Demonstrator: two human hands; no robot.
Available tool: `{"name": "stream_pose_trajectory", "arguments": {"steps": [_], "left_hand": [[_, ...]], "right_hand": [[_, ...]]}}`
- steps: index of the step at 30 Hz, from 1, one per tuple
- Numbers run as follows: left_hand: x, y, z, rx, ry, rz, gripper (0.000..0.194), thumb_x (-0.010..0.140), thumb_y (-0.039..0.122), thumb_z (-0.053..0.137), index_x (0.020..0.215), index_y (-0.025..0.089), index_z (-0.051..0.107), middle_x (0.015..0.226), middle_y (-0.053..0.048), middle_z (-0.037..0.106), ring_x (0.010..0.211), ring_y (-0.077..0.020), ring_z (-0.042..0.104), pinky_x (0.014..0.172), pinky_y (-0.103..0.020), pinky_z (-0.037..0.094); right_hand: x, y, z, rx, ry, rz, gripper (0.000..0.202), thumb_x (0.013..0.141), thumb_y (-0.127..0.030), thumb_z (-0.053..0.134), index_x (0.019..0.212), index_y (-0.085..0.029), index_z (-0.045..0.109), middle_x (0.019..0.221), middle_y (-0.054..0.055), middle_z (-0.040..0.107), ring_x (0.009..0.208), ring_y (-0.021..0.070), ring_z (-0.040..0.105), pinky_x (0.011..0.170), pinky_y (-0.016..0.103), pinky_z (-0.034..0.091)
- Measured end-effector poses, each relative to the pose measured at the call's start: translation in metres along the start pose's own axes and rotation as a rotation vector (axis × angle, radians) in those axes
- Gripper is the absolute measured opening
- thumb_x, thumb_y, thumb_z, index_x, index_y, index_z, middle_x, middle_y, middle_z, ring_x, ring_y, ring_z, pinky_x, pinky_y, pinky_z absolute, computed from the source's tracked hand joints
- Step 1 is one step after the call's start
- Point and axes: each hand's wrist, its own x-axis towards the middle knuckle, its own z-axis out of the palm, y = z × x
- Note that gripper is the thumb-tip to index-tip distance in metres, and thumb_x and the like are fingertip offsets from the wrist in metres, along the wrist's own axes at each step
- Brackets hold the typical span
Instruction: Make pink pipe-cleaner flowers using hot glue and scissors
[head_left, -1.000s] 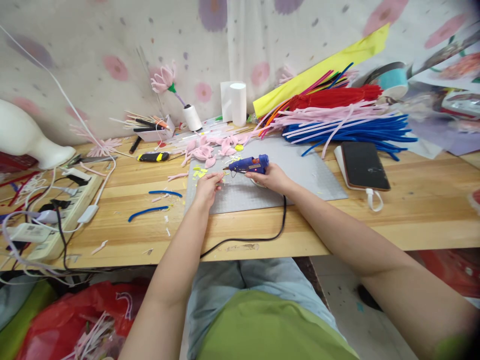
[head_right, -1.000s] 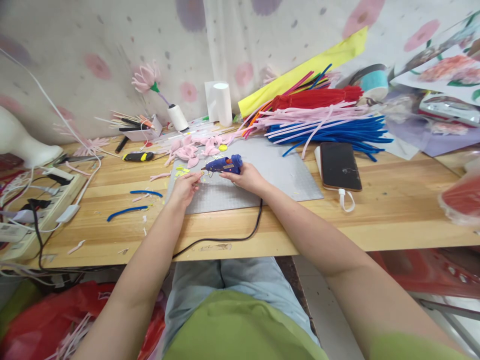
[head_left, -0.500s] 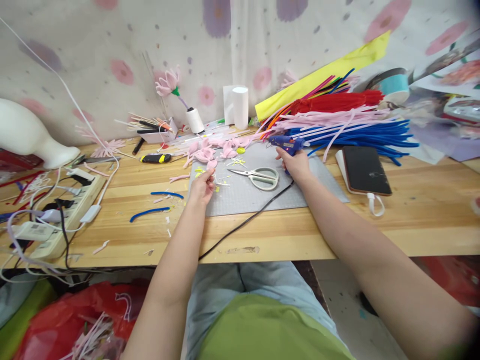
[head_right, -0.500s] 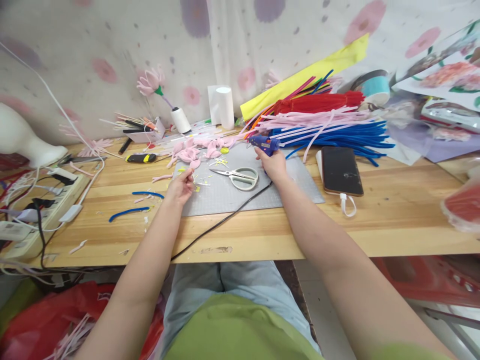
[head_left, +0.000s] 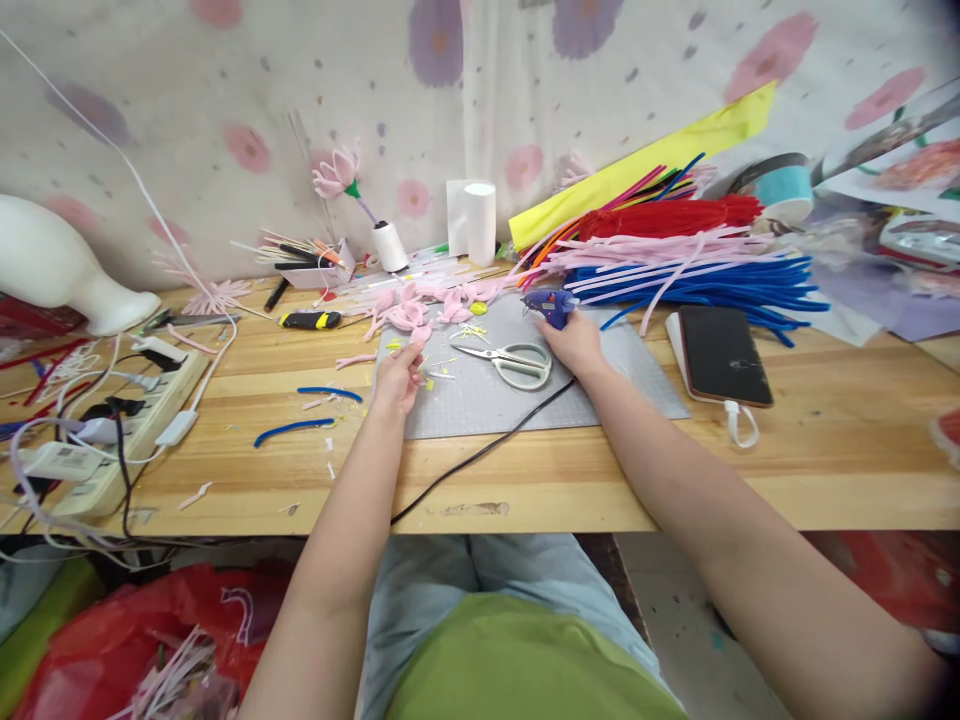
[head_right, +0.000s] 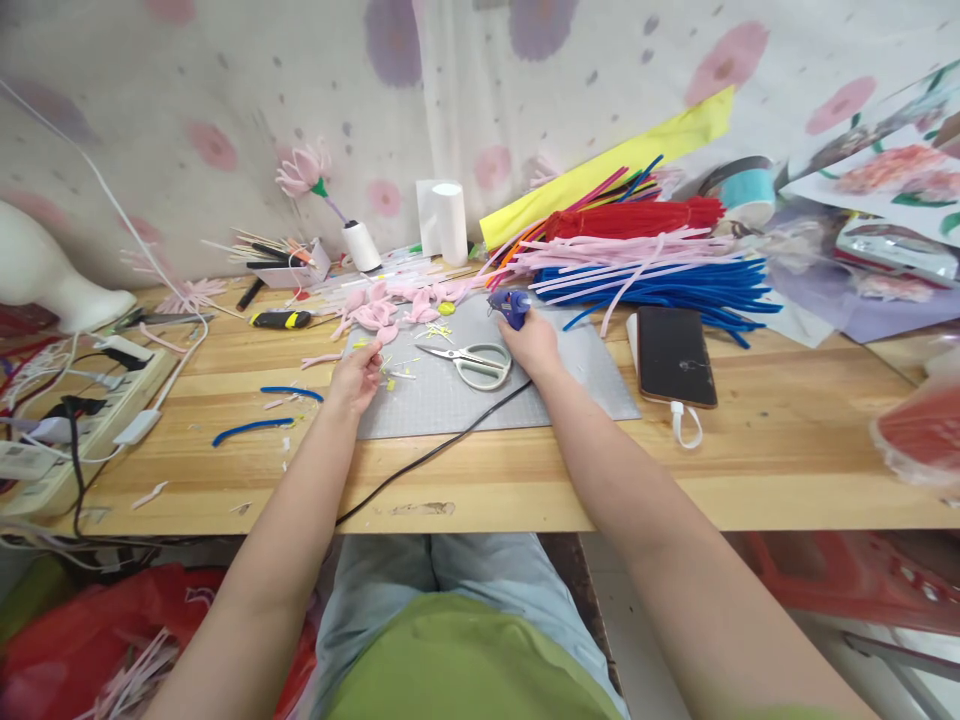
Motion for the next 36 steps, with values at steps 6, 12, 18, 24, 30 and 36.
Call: {"name": "stream_pose_trajectory", "arguments": {"steps": [6, 12, 18, 24, 30, 36], "left_hand": [[-0.0052, -0.0024, 0.0014, 0.076, -0.074, 0.017, 0.019, 0.054, 0.014, 0.076, 0.068, 0.012, 0.064, 0.065, 0.001, 0.059, 0.05, -0.0007, 0.048, 0.035, -0.011, 0.022], [-0.0038, -0.0044, -0.0024, 0.089, -0.108, 0.019, 0.017, 0.055, 0.015, 0.075, 0.07, 0.013, 0.067, 0.071, -0.001, 0.063, 0.052, -0.0016, 0.049, 0.036, -0.012, 0.023], [-0.0023, -0.0065, -0.0028, 0.084, -0.105, 0.032, 0.021, 0.054, 0.019, 0.077, 0.071, 0.012, 0.066, 0.071, -0.001, 0.062, 0.052, -0.0015, 0.049, 0.036, -0.012, 0.023], [-0.0032, -0.0066, -0.001, 0.088, -0.06, 0.049, 0.023, 0.052, 0.021, 0.078, 0.067, 0.011, 0.063, 0.058, 0.003, 0.054, 0.047, -0.0007, 0.044, 0.035, -0.012, 0.023], [-0.0047, -0.0033, 0.0008, 0.017, -0.062, 0.036, 0.014, 0.061, 0.015, 0.072, 0.071, 0.012, 0.063, 0.074, 0.0, 0.063, 0.053, -0.0007, 0.051, 0.037, -0.012, 0.025], [-0.0041, 0.0005, 0.0032, -0.024, -0.042, 0.052, 0.011, 0.064, 0.016, 0.071, 0.068, 0.012, 0.061, 0.068, 0.001, 0.061, 0.051, -0.0005, 0.05, 0.037, -0.012, 0.025]], "right_hand": [[-0.0031, 0.0025, 0.0002, -0.077, -0.036, -0.004, 0.045, 0.07, -0.039, 0.059, 0.107, -0.014, 0.059, 0.094, 0.015, 0.066, 0.088, 0.0298, 0.061, 0.077, 0.042, 0.045], [-0.0029, 0.006, 0.0, -0.048, -0.048, -0.005, 0.044, 0.069, -0.039, 0.06, 0.106, -0.015, 0.058, 0.091, 0.014, 0.066, 0.086, 0.0288, 0.061, 0.077, 0.042, 0.046], [-0.0038, 0.0044, -0.0005, -0.047, -0.067, 0.007, 0.041, 0.07, -0.039, 0.058, 0.104, -0.016, 0.057, 0.092, 0.013, 0.065, 0.089, 0.0293, 0.061, 0.081, 0.044, 0.046], [-0.0047, 0.0032, -0.0001, -0.08, -0.064, 0.025, 0.04, 0.071, -0.041, 0.056, 0.103, -0.018, 0.057, 0.094, 0.012, 0.066, 0.091, 0.0297, 0.062, 0.082, 0.046, 0.047], [-0.0061, 0.0027, -0.0014, -0.053, -0.037, 0.002, 0.045, 0.068, -0.039, 0.059, 0.107, -0.018, 0.053, 0.095, 0.011, 0.065, 0.09, 0.0291, 0.061, 0.081, 0.047, 0.047], [-0.0075, 0.0075, 0.0011, -0.025, -0.03, -0.019, 0.046, 0.067, -0.044, 0.059, 0.105, -0.019, 0.05, 0.092, 0.01, 0.065, 0.086, 0.0274, 0.061, 0.079, 0.046, 0.047]]}}
